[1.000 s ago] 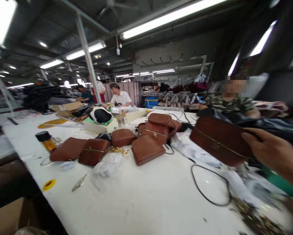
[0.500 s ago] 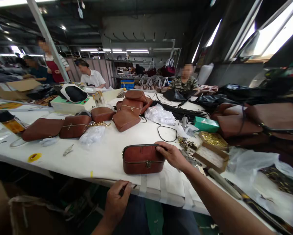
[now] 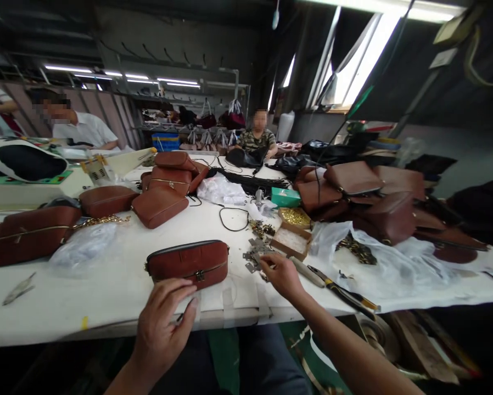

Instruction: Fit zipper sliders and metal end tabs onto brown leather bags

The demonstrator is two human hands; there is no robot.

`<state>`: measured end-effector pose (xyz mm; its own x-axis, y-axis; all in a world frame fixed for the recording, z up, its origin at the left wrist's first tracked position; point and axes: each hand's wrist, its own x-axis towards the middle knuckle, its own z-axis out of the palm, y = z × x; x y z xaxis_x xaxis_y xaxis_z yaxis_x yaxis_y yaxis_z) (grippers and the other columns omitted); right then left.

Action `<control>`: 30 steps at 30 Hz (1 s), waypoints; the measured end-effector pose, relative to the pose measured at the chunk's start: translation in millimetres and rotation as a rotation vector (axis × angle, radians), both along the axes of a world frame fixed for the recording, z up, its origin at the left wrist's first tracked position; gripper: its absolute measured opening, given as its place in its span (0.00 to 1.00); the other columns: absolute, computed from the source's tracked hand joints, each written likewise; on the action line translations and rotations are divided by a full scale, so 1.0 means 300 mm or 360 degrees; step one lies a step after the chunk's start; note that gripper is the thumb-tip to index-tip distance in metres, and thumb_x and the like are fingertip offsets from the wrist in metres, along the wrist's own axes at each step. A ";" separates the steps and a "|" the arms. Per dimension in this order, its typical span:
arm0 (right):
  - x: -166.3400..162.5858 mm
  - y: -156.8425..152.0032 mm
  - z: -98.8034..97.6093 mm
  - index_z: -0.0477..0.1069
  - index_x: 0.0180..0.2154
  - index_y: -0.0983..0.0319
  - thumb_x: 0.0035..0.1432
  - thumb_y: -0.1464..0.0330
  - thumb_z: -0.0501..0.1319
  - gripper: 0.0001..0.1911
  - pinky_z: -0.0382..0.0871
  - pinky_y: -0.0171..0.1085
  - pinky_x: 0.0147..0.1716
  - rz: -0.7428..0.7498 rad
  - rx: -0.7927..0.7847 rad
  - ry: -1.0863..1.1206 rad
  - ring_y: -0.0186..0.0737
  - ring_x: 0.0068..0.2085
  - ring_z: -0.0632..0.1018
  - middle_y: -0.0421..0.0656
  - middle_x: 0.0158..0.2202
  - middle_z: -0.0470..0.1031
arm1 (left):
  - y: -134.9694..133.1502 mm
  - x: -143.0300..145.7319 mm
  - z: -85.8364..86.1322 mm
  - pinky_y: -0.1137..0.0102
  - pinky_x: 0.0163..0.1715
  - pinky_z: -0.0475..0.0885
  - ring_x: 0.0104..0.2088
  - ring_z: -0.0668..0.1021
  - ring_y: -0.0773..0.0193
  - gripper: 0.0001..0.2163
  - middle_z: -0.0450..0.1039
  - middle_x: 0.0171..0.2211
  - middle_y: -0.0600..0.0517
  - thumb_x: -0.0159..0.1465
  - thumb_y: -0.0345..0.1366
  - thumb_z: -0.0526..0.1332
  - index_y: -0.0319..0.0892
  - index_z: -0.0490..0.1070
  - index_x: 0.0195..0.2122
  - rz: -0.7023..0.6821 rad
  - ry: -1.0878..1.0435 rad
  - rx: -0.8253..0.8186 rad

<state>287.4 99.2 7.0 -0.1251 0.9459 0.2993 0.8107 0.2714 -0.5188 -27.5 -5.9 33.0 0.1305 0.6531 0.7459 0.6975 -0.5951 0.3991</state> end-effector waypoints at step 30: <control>0.008 0.056 0.182 0.80 0.44 0.61 0.54 0.58 0.73 0.19 0.76 0.42 0.41 0.0227 -0.0647 0.1402 0.41 0.35 0.82 0.43 0.37 0.83 | -0.011 0.197 -0.184 0.69 0.37 0.76 0.35 0.79 0.63 0.10 0.79 0.37 0.50 0.69 0.40 0.62 0.44 0.77 0.47 -0.0152 -0.0829 -0.1063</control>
<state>289.7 116.1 61.7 -0.1345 0.9909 -0.0047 0.0622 0.0038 -0.9981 31.6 -9.1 -22.3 -0.0455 0.9811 0.1883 0.2861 -0.1678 0.9434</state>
